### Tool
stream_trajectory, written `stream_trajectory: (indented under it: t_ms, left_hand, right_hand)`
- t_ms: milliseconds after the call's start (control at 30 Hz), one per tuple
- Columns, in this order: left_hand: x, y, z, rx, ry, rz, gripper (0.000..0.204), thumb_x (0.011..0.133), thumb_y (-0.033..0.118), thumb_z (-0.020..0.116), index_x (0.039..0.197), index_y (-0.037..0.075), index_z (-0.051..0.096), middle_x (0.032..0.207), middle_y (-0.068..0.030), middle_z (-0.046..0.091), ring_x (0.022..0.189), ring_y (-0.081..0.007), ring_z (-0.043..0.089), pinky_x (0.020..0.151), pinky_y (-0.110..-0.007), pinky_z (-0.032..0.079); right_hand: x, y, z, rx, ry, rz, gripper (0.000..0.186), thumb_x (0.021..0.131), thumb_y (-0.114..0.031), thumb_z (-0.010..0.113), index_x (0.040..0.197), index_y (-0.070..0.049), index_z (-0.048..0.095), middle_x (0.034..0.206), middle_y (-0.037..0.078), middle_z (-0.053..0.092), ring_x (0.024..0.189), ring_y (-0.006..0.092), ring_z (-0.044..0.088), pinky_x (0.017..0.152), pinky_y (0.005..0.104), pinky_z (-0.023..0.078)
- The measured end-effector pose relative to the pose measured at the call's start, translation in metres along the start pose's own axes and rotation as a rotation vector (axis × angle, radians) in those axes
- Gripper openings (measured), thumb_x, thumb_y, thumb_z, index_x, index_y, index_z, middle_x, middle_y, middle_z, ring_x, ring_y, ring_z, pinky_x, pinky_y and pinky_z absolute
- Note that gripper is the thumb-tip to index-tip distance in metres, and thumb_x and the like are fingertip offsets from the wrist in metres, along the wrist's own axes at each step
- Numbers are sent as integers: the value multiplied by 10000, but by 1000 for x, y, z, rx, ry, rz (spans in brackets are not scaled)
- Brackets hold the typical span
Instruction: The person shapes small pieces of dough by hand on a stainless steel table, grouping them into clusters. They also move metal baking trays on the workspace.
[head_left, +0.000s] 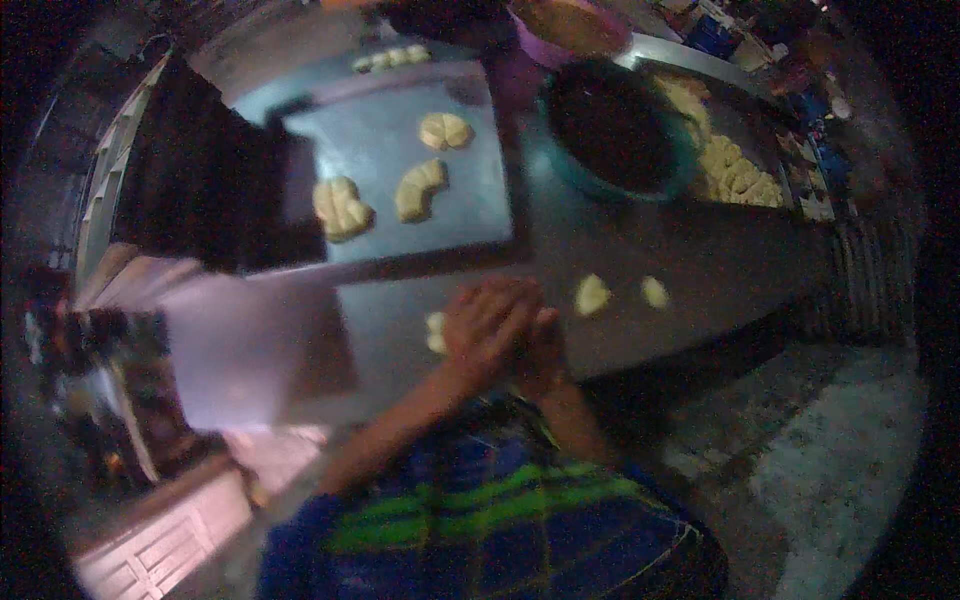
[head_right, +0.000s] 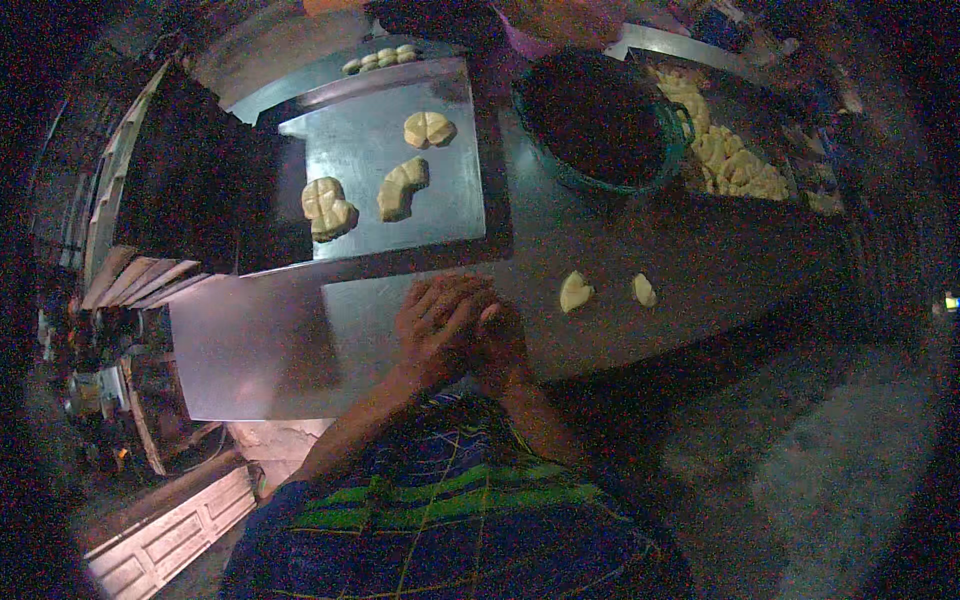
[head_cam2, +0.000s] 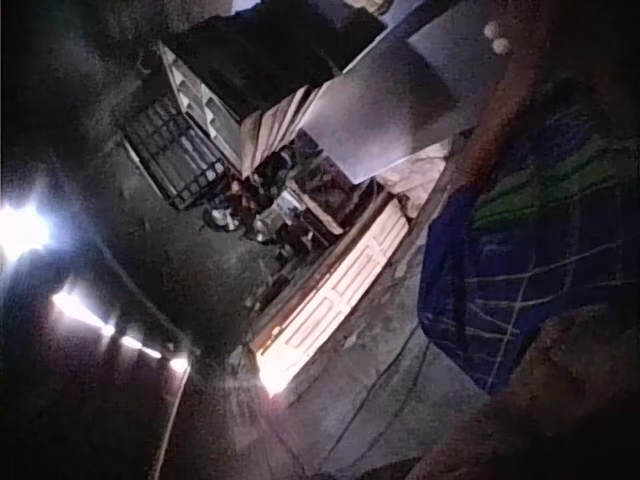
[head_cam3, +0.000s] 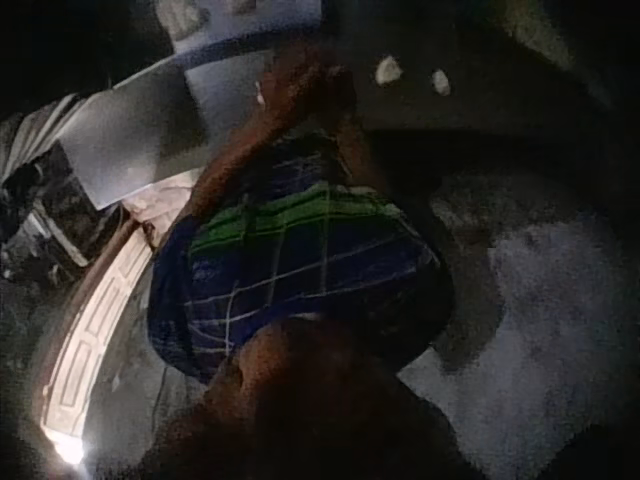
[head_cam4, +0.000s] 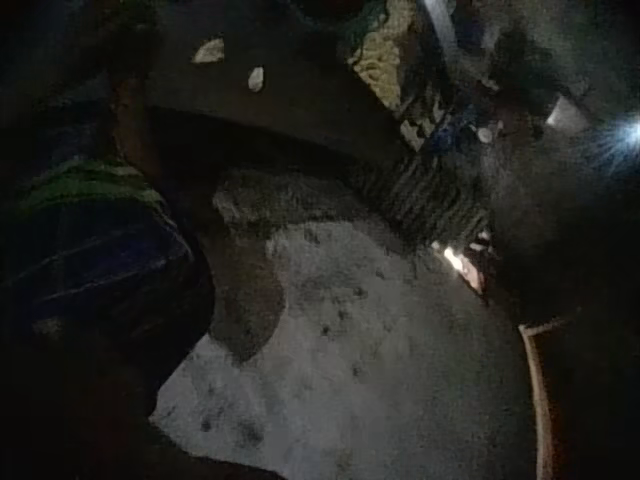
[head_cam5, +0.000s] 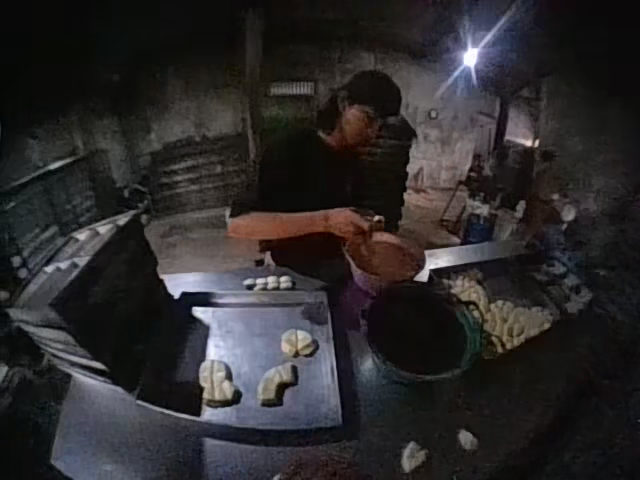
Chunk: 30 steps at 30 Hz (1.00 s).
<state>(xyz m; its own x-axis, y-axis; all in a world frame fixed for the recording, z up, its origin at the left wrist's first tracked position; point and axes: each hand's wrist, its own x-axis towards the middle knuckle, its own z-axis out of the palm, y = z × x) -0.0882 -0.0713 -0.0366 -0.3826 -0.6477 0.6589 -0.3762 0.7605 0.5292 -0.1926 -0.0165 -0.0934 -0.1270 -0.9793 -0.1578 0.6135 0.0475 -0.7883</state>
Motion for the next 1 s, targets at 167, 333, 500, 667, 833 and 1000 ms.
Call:
stream_trajectory:
  t_ms: [167,333,500,667,833,1000]
  left_hand:
    - [-6,-6,12,-396,67,-72,221,794,210,716,912,46,628,900,-127,665,843,-305,646,752,-384,505]
    - [16,8,10,-790,-124,-368,426,812,259,674,1162,41,566,1004,-134,659,978,-288,636,869,-392,483]
    - [12,3,14,-1104,-91,-648,444,891,274,599,1259,37,522,1242,-127,576,1191,-240,519,1039,-368,374]
    - [-27,-29,-18,-833,-89,-1034,270,932,253,588,1058,16,612,1045,-100,638,1018,-206,591,952,-349,441]
    - [-78,-64,-34,-674,109,-1134,190,932,209,600,973,24,616,949,-70,643,931,-161,601,891,-313,463]
    - [-93,-76,-44,-722,210,-1104,179,925,208,610,975,36,619,947,-70,648,897,-168,613,871,-326,481]
  right_hand:
    - [-1,-40,11,12,-322,-57,518,894,-440,651,1257,-90,532,1098,15,594,1035,175,576,869,335,504]
    - [0,-46,11,47,-401,-111,451,901,-337,652,1259,-86,540,1105,24,601,1025,176,586,866,330,515]
    - [6,-36,-19,310,-168,-23,399,907,-233,653,1262,-82,549,1113,34,608,1015,178,596,863,324,525]
    - [49,-116,-91,-33,87,-224,400,901,-80,643,1292,-71,555,1171,50,622,1030,195,615,879,341,541]
    - [146,-238,-117,-1342,-98,-403,280,866,-36,649,1143,-58,686,1048,62,713,916,181,677,818,323,543]
    - [245,-230,-145,-1781,-661,-389,308,825,-62,679,1126,-126,704,899,64,729,746,119,666,689,319,530]
